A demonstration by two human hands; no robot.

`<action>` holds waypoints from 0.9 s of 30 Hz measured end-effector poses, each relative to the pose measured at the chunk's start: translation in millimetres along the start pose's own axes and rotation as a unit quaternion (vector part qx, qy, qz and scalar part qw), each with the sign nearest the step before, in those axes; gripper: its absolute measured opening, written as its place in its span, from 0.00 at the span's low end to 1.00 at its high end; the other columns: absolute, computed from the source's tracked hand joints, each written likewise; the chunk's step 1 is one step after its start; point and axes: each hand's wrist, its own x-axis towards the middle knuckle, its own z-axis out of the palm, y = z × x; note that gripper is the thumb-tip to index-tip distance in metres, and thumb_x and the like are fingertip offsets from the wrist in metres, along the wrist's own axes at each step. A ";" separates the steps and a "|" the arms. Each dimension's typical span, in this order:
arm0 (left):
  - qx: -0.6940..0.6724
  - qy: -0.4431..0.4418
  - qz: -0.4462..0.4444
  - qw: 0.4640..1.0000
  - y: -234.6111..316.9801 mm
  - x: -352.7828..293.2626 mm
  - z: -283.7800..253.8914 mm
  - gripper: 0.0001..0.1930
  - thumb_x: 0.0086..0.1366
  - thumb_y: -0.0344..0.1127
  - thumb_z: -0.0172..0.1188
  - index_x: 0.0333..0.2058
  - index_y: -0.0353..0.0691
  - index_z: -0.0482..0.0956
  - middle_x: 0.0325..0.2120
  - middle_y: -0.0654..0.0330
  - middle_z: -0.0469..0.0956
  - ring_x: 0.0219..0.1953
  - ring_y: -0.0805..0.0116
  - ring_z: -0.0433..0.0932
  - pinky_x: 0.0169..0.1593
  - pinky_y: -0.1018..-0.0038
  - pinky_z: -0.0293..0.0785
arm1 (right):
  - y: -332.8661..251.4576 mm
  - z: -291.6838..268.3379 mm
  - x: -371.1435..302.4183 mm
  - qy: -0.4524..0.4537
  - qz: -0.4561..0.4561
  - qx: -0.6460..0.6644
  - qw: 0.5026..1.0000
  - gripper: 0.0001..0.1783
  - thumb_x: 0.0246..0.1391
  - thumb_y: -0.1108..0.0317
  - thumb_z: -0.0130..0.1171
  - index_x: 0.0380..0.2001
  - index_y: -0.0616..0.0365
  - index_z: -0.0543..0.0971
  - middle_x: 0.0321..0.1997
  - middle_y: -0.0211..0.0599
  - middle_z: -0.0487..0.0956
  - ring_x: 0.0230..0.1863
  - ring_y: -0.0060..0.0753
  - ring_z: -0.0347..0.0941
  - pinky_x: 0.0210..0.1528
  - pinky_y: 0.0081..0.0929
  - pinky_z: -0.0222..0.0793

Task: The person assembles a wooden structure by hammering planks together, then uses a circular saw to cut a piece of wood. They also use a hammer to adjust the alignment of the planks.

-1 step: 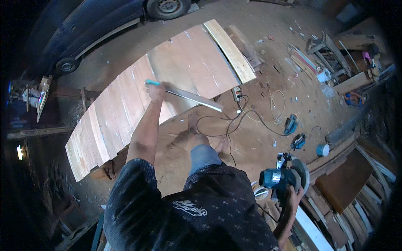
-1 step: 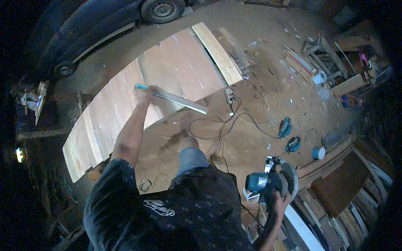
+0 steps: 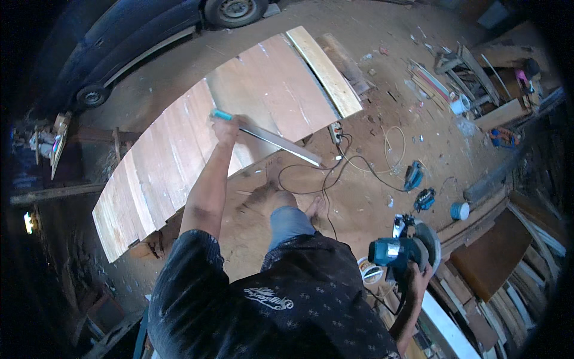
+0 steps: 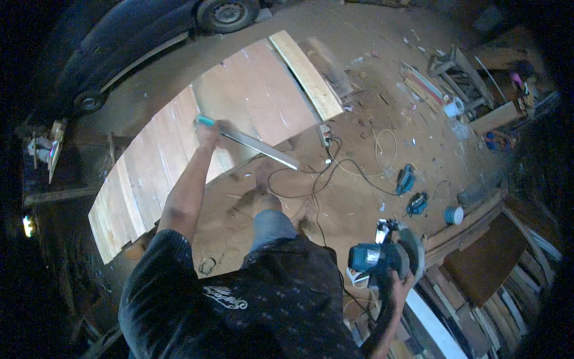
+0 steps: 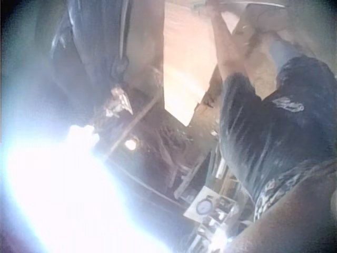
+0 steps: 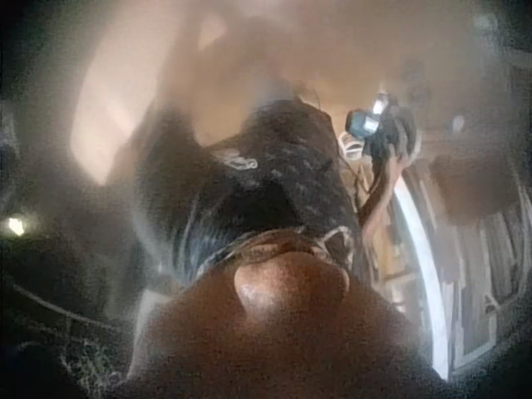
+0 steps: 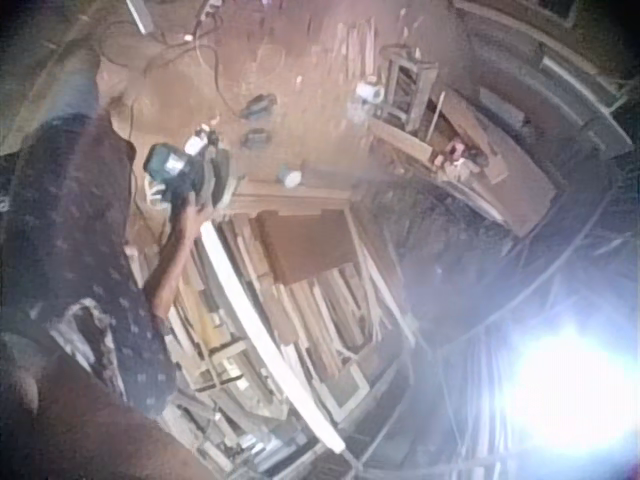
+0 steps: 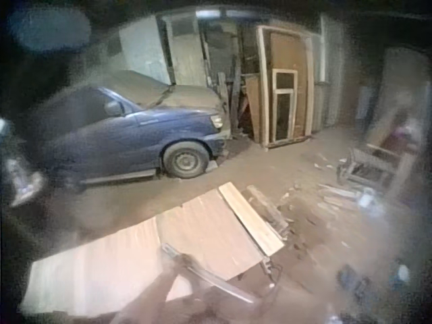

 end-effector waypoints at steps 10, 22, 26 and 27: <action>0.050 -0.011 0.251 0.967 159.8 -69.9 100.0 0.43 0.54 0.47 0.67 0.62 0.28 0.60 0.48 0.41 0.75 0.52 0.46 0.76 0.55 0.49 0.73 | -20.0 58.0 29.0 -0.102 -0.142 -0.119 0.977 0.23 0.48 0.69 0.63 0.49 0.63 0.79 0.40 0.38 0.81 0.42 0.31 0.77 0.48 0.30 0.71; 0.183 -0.058 0.328 0.925 133.1 -10.9 132.2 0.36 0.68 0.51 0.46 0.68 0.33 0.57 0.67 0.38 0.57 0.71 0.41 0.52 0.72 0.52 0.46 | -3.7 71.0 18.9 -0.136 -0.290 -0.195 0.927 0.23 0.41 0.67 0.69 0.43 0.63 0.79 0.33 0.41 0.82 0.35 0.39 0.79 0.42 0.32 0.73; 0.174 -0.062 0.337 0.923 134.5 -27.5 146.1 0.34 0.70 0.48 0.41 0.68 0.31 0.56 0.68 0.39 0.55 0.72 0.42 0.50 0.73 0.51 0.44 | -10.9 69.2 5.8 -0.163 -0.298 -0.208 0.917 0.27 0.38 0.65 0.71 0.45 0.61 0.79 0.34 0.43 0.82 0.36 0.43 0.80 0.46 0.35 0.73; 0.181 -0.051 0.336 0.923 132.4 -23.1 147.8 0.34 0.70 0.49 0.41 0.68 0.30 0.56 0.69 0.39 0.54 0.72 0.42 0.50 0.73 0.50 0.43 | -26.1 70.8 2.1 -0.203 -0.274 -0.196 0.919 0.27 0.38 0.65 0.71 0.45 0.60 0.79 0.35 0.43 0.82 0.36 0.43 0.80 0.47 0.36 0.73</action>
